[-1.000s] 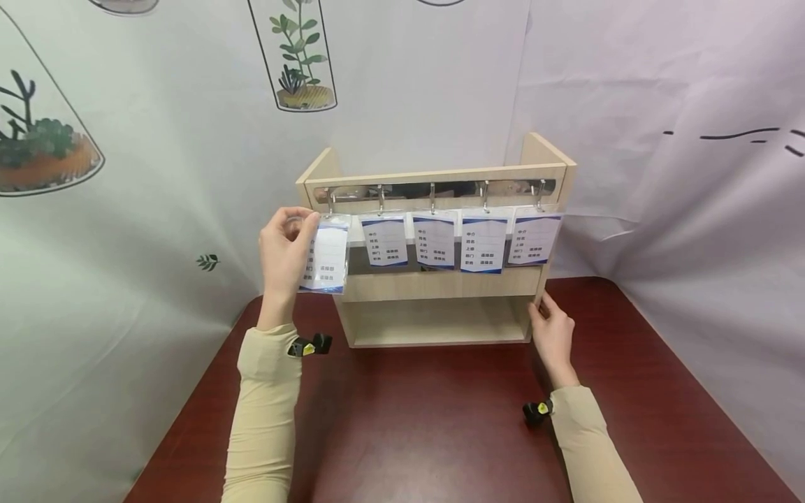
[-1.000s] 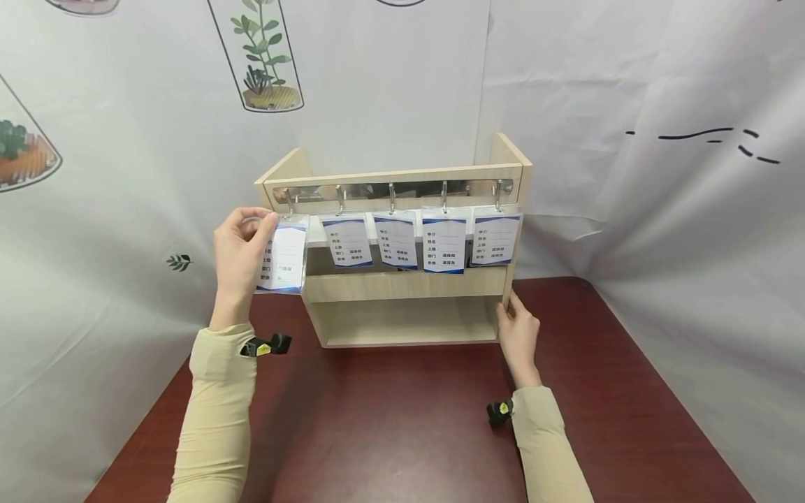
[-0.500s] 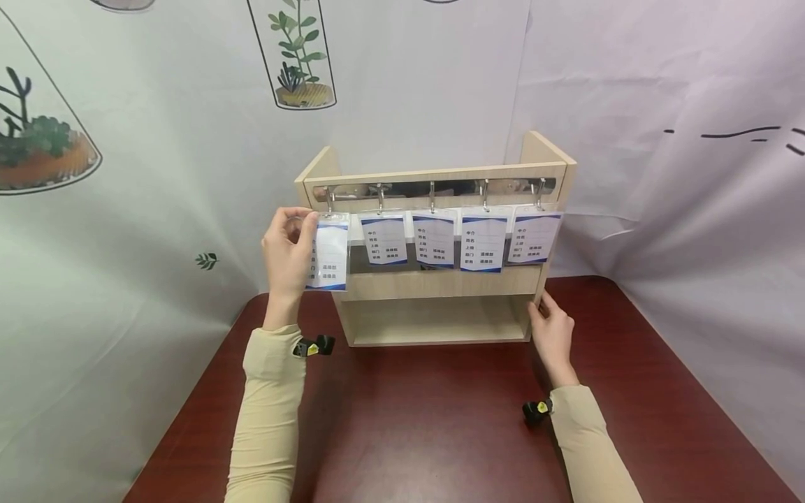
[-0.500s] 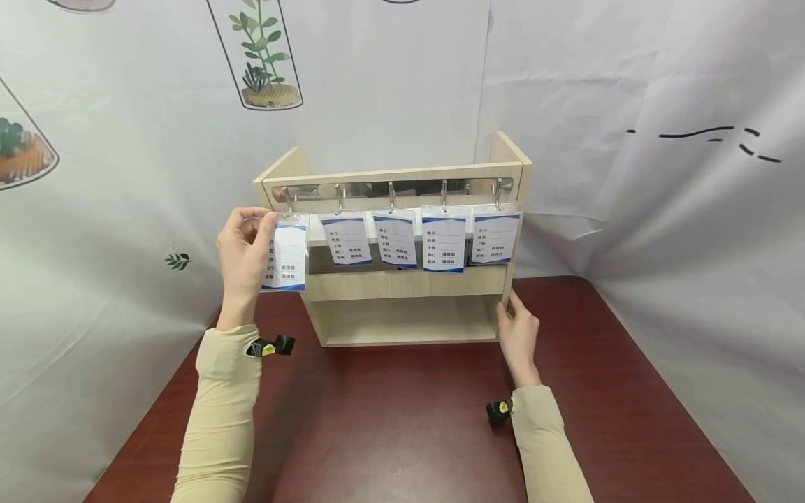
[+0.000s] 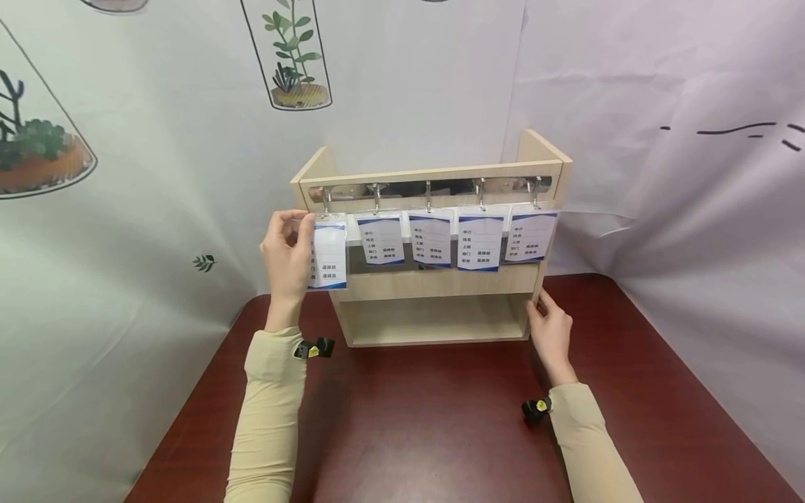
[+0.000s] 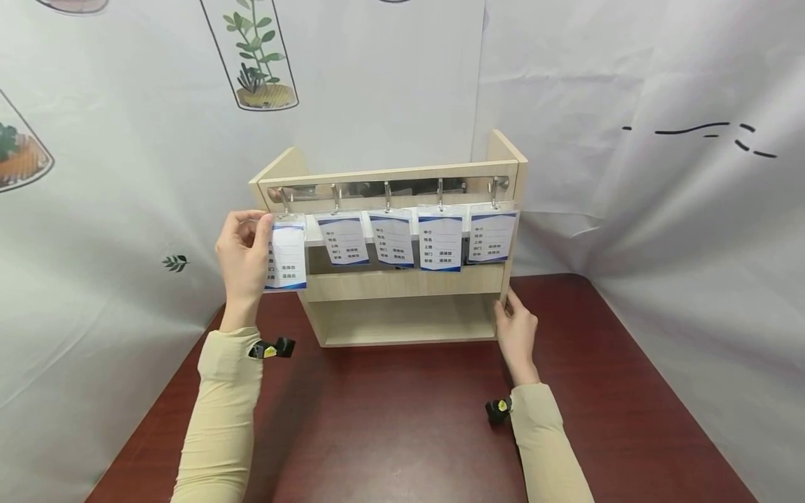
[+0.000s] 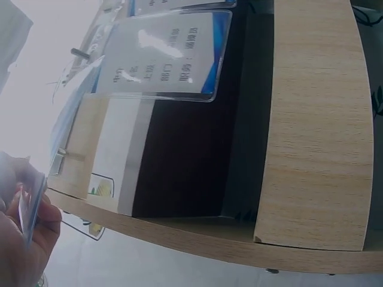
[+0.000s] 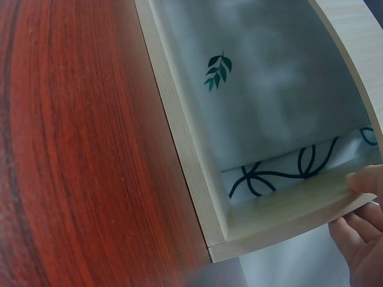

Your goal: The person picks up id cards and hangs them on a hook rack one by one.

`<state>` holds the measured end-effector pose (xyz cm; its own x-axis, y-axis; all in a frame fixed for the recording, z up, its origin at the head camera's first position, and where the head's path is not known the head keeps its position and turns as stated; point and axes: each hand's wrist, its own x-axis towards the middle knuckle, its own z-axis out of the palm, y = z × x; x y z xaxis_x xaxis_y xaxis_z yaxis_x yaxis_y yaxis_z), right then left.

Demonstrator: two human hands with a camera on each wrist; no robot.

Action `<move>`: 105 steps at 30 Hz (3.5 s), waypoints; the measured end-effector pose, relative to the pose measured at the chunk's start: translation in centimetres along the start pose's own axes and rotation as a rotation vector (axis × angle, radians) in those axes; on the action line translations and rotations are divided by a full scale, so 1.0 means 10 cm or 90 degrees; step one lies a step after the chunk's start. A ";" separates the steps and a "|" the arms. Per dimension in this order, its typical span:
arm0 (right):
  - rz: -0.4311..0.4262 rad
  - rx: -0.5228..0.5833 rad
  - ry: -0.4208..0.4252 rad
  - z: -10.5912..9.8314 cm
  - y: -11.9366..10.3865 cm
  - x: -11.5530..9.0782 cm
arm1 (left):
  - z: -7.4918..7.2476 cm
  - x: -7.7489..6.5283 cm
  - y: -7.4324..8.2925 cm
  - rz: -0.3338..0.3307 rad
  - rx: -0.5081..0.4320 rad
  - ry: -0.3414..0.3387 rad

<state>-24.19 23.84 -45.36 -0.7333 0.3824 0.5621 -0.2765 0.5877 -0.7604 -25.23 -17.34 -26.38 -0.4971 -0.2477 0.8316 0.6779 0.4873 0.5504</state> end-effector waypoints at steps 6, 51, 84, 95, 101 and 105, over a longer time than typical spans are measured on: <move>0.006 -0.002 0.003 0.00 0.00 0.01 | 0.04 -0.01 -0.02 0.000 0.004 0.014; 0.008 0.000 -0.001 0.01 0.01 0.02 | 0.14 -0.10 0.12 0.008 0.033 0.052; 0.016 0.007 -0.010 0.02 0.01 0.03 | 0.05 -0.22 -0.27 -0.038 -0.048 -0.019; 0.007 0.020 -0.007 0.02 0.00 0.01 | -0.03 -0.40 -0.35 -0.084 -0.045 -0.020; 0.008 0.013 -0.010 -0.03 0.01 0.01 | -0.10 -0.66 -0.27 -0.123 -0.014 -0.006; 0.006 -0.001 -0.008 -0.07 0.01 0.03 | -0.17 -0.90 -0.49 -0.137 0.030 -0.041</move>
<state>-24.01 24.51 -45.09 -0.7435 0.3792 0.5508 -0.2688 0.5846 -0.7655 -23.15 -18.90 -36.48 -0.6626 -0.2965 0.6877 0.5273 0.4674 0.7096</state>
